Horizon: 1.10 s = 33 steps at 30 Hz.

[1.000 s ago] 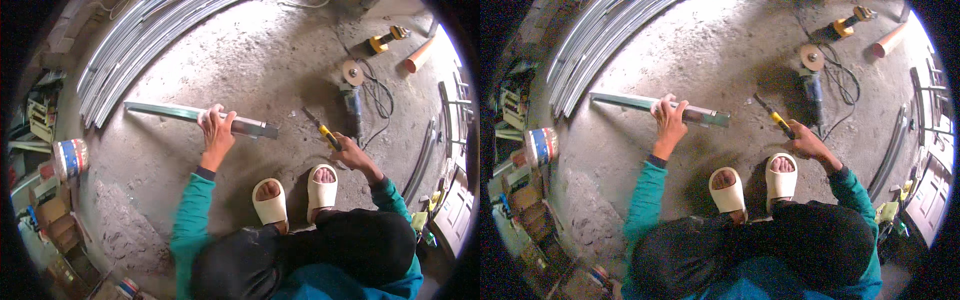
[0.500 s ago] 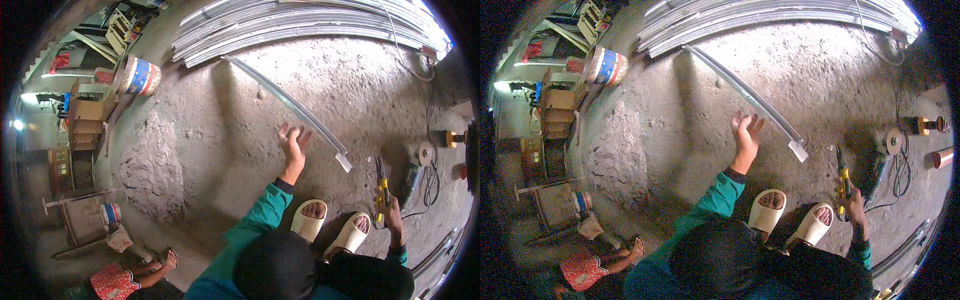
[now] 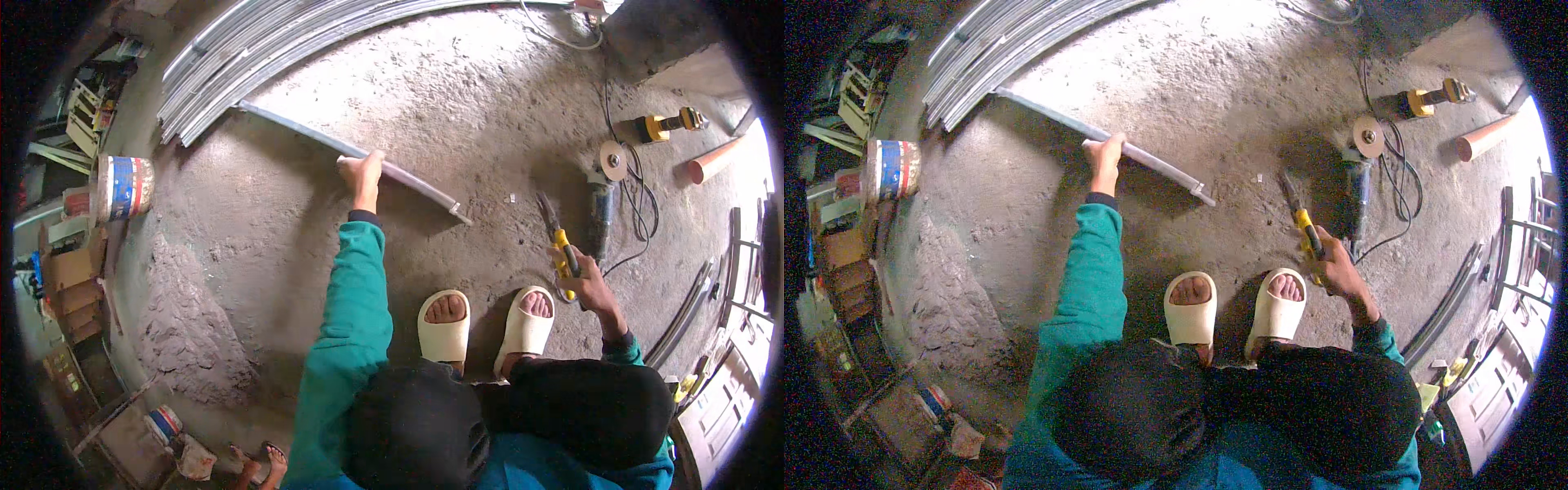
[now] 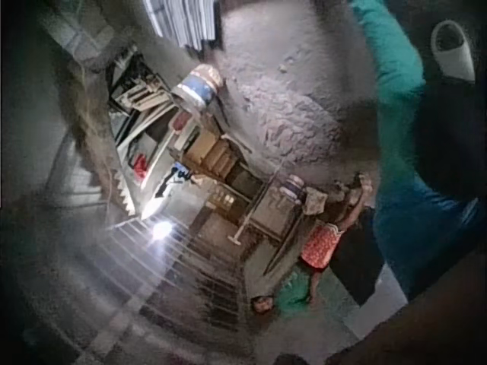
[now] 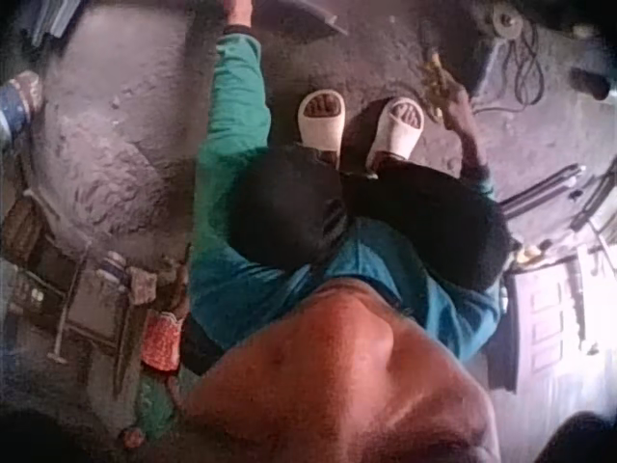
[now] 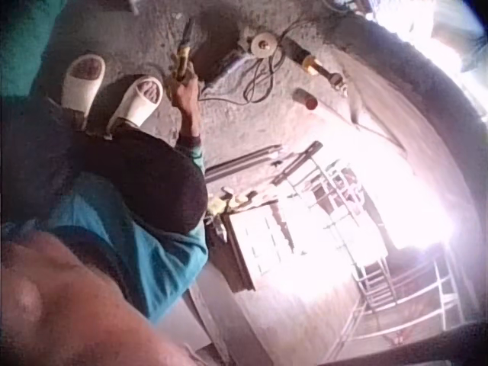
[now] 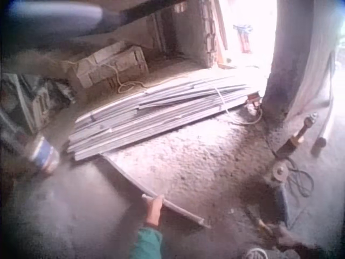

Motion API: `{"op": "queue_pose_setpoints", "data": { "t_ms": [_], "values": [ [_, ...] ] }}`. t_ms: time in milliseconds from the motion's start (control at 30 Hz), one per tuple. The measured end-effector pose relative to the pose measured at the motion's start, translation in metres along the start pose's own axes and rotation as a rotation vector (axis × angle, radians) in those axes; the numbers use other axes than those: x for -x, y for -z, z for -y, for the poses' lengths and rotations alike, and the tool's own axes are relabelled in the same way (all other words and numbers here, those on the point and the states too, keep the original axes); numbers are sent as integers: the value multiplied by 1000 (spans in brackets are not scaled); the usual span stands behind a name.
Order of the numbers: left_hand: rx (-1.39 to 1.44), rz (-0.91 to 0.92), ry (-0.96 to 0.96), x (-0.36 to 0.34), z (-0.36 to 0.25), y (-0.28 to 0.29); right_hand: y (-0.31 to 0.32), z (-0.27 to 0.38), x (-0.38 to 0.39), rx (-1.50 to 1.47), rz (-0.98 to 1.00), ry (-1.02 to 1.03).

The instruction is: The person cuts a metal stud with an angle grinder, trims the edge with pliers, and then climbs a ladder to secure the frame piece to the ceiling using a power drill.

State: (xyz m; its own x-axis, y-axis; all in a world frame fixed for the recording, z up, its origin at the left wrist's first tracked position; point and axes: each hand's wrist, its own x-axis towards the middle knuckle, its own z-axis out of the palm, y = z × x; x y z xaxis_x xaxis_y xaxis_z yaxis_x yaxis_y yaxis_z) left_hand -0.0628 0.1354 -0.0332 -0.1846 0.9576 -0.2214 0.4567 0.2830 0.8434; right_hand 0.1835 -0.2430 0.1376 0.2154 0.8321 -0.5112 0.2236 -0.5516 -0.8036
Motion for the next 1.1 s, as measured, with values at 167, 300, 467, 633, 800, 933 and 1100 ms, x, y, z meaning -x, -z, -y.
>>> {"op": "queue_pose_setpoints", "data": {
  "t_ms": [167,300,467,633,800,933,1100],
  "values": [
    [518,99,173,21,24,17,1,20,6,224,4,149],
    [1158,239,465,58,-17,33,-4,21,6,425,-57,230],
    [1036,388,333,59,-27,63,-19,18,4,430,-46,316],
    [760,247,33,78,-66,77,-29,20,10,585,63,403],
    [518,409,-221,77,-121,59,-38,-1,10,681,60,428],
    [233,493,-214,62,-131,17,-55,12,-5,738,81,336],
    [83,609,-243,72,-139,-31,-54,5,-11,729,179,322]
  ]
}}
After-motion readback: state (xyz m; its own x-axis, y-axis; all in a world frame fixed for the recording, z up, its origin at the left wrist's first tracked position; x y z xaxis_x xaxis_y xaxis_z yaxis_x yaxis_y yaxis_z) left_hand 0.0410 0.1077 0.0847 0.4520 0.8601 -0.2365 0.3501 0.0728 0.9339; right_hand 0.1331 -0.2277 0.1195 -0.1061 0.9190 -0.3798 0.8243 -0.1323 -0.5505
